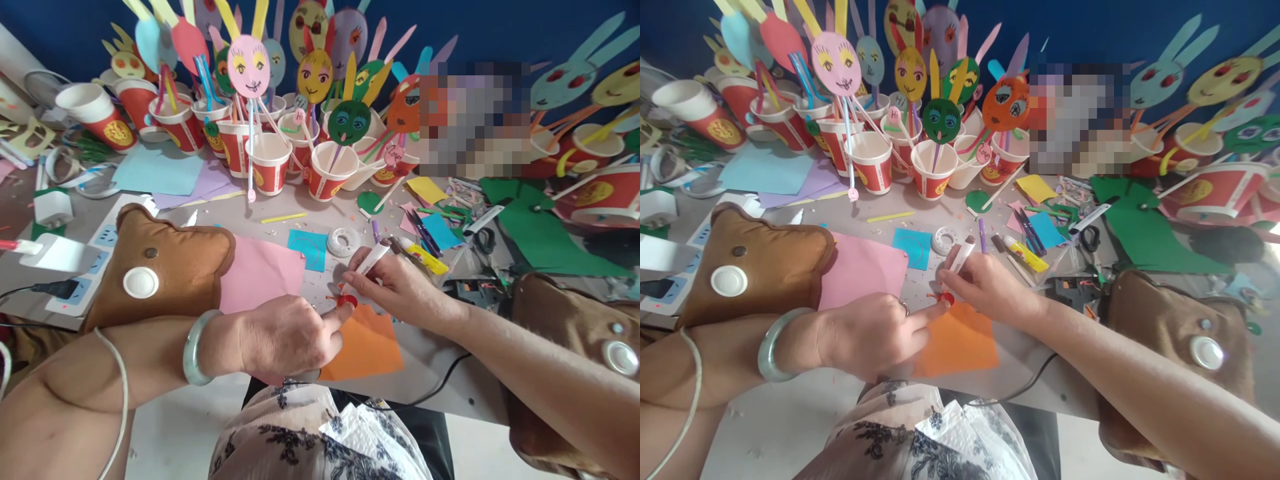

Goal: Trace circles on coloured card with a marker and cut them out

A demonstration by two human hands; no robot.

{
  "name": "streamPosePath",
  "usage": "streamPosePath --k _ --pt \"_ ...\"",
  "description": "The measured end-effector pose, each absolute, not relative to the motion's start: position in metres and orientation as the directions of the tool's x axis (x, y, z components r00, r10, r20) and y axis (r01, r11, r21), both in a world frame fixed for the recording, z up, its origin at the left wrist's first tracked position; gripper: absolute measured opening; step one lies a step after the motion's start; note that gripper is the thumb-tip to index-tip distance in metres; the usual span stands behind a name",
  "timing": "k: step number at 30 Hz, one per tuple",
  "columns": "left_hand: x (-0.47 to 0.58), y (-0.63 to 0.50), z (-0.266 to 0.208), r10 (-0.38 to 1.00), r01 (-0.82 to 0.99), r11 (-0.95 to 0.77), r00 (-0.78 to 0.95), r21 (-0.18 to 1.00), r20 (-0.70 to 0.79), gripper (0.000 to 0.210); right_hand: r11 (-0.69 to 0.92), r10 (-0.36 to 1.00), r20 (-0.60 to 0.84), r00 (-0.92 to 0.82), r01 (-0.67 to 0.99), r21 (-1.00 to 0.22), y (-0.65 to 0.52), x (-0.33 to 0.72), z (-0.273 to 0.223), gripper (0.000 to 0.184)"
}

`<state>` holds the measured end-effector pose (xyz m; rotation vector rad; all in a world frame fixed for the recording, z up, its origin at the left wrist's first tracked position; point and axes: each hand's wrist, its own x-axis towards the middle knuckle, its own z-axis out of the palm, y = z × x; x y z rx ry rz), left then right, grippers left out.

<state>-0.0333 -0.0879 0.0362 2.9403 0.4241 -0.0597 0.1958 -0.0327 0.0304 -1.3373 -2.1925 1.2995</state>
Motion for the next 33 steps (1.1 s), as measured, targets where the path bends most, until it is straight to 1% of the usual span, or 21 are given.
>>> streamPosePath --k 5,10,17,21,26,29,33 --pt "-0.032 -0.087 0.042 0.284 0.296 -0.941 0.954 0.163 -0.09 0.013 0.097 0.838 -0.23 -0.494 0.551 -0.829 -0.037 0.197 0.03 0.03" --pt "-0.033 -0.088 0.042 0.293 0.296 -0.943 0.955 0.15 -0.041 0.011 0.029 0.861 -0.249 -0.444 0.53 -0.848 -0.042 0.197 0.033 0.032" --pt "-0.032 -0.088 0.043 0.301 0.303 -0.944 0.953 0.133 -0.035 0.011 -0.039 0.901 -0.235 -0.365 0.472 -0.881 -0.051 0.202 0.029 0.037" --pt "-0.031 -0.088 0.042 0.32 0.32 -0.937 0.947 0.142 -0.025 0.01 -0.001 0.917 -0.189 -0.352 0.47 -0.882 -0.056 0.206 0.025 0.042" --pt "-0.032 -0.088 0.039 0.332 0.331 -0.937 0.943 0.111 -0.008 0.014 0.027 0.942 -0.129 -0.308 0.456 -0.89 -0.065 0.211 0.017 0.045" --pt "-0.034 -0.087 0.038 0.334 0.333 -0.937 0.942 0.104 -0.004 0.015 0.058 0.963 -0.08 -0.259 0.485 -0.873 -0.074 0.213 0.016 0.046" --pt "-0.035 -0.086 0.035 0.343 0.338 -0.93 0.939 0.143 0.017 0.019 0.139 0.974 0.013 -0.224 0.556 -0.819 -0.087 0.214 0.019 0.044"
